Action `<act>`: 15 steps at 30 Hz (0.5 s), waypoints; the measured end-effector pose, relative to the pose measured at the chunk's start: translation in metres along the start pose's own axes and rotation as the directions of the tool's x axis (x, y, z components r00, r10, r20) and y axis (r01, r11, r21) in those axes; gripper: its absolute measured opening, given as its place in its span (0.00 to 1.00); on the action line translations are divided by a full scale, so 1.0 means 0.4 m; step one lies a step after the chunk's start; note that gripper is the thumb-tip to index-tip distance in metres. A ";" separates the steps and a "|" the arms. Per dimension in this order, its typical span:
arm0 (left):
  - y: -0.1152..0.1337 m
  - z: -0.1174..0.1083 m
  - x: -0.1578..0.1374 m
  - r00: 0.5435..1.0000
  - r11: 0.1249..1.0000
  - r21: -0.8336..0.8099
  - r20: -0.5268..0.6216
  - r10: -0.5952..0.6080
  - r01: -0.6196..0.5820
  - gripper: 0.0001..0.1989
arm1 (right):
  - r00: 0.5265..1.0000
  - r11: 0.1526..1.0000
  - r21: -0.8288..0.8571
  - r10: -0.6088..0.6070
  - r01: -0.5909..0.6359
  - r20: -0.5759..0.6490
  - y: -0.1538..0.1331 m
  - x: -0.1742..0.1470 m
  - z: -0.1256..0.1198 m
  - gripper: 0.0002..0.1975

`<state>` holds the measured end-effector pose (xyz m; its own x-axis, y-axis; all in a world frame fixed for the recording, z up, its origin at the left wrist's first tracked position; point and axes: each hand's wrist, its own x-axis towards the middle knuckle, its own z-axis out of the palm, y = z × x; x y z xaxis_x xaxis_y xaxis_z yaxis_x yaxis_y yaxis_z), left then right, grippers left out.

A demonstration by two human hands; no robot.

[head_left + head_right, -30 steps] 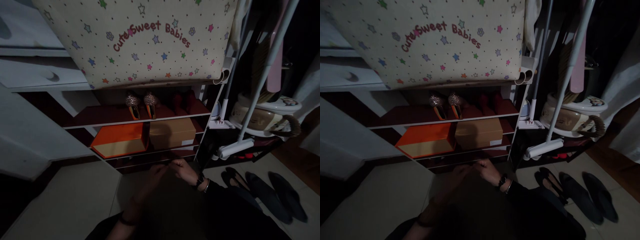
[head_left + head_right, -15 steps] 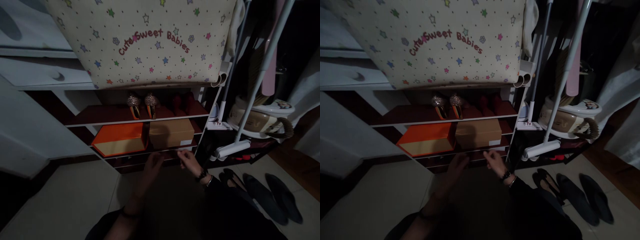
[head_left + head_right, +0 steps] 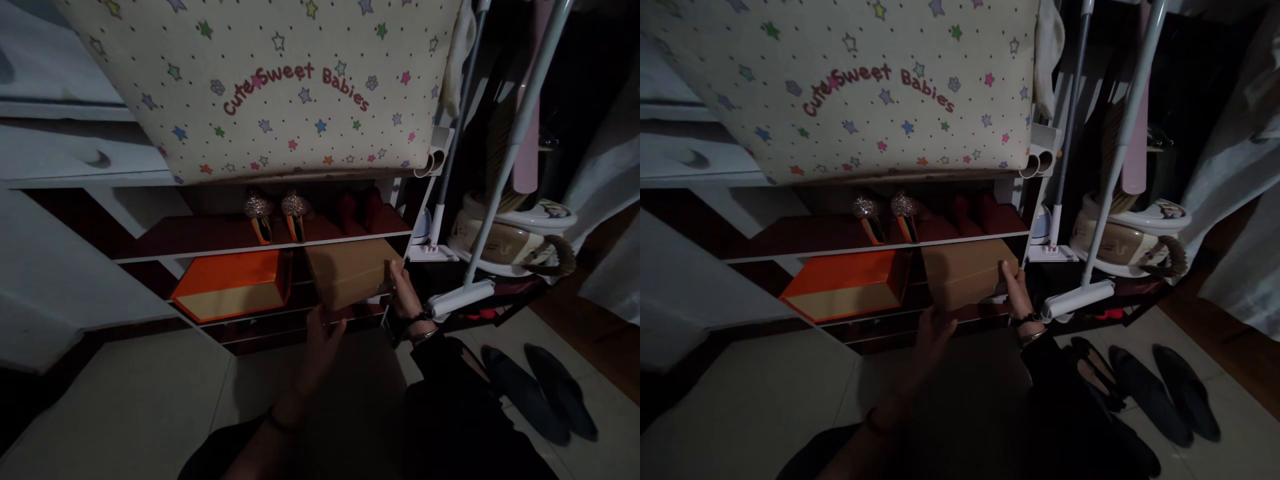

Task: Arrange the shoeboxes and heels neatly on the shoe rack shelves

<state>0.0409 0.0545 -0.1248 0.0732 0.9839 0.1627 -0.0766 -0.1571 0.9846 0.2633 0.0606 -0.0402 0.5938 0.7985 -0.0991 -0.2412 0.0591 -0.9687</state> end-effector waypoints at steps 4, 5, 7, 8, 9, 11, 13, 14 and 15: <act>0.015 0.035 -0.068 0.994 0.997 -0.071 0.109 -0.027 0.035 0.32 | 0.991 0.996 0.055 0.075 -0.069 -0.115 -0.026 0.002 -0.018 0.34; 0.022 0.038 -0.075 0.990 0.994 -0.096 0.133 -0.040 0.053 0.32 | 0.990 0.997 0.062 0.055 -0.048 -0.132 -0.026 0.004 -0.022 0.34; 0.037 0.036 -0.076 0.983 0.986 -0.146 0.175 -0.056 0.082 0.31 | 0.991 0.997 0.078 0.009 0.002 -0.130 -0.017 0.010 -0.025 0.34; 0.044 0.032 -0.070 0.980 0.983 -0.163 0.193 -0.057 0.089 0.32 | 0.994 0.996 0.087 -0.020 0.030 -0.110 -0.008 0.012 -0.023 0.34; 0.051 0.025 -0.060 0.977 0.980 -0.174 0.207 -0.055 0.092 0.32 | 0.996 0.994 0.094 -0.052 0.059 -0.077 0.003 0.014 -0.021 0.34; 0.059 0.009 -0.035 0.976 0.980 -0.168 0.206 -0.070 0.106 0.35 | 0.994 0.989 0.105 -0.106 0.106 0.001 0.026 0.011 -0.013 0.35; 0.062 -0.008 -0.012 0.978 0.983 -0.131 0.180 -0.106 0.131 0.36 | 0.996 0.993 0.095 -0.074 0.069 0.058 0.042 0.001 -0.005 0.38; 0.061 -0.014 -0.004 0.979 0.983 -0.114 0.163 -0.121 0.141 0.37 | 0.997 0.996 0.089 -0.021 0.013 0.081 0.045 -0.005 -0.004 0.39; 0.060 -0.019 0.001 0.979 0.983 -0.103 0.150 -0.134 0.151 0.37 | 0.993 0.995 0.085 0.045 -0.055 0.110 0.044 -0.010 -0.004 0.40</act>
<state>0.0314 0.0517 -0.1015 0.2316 0.9721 0.0369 -0.1671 0.0023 0.9859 0.2578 0.0576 -0.0574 0.4945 0.8612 -0.1175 -0.3378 0.0659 -0.9389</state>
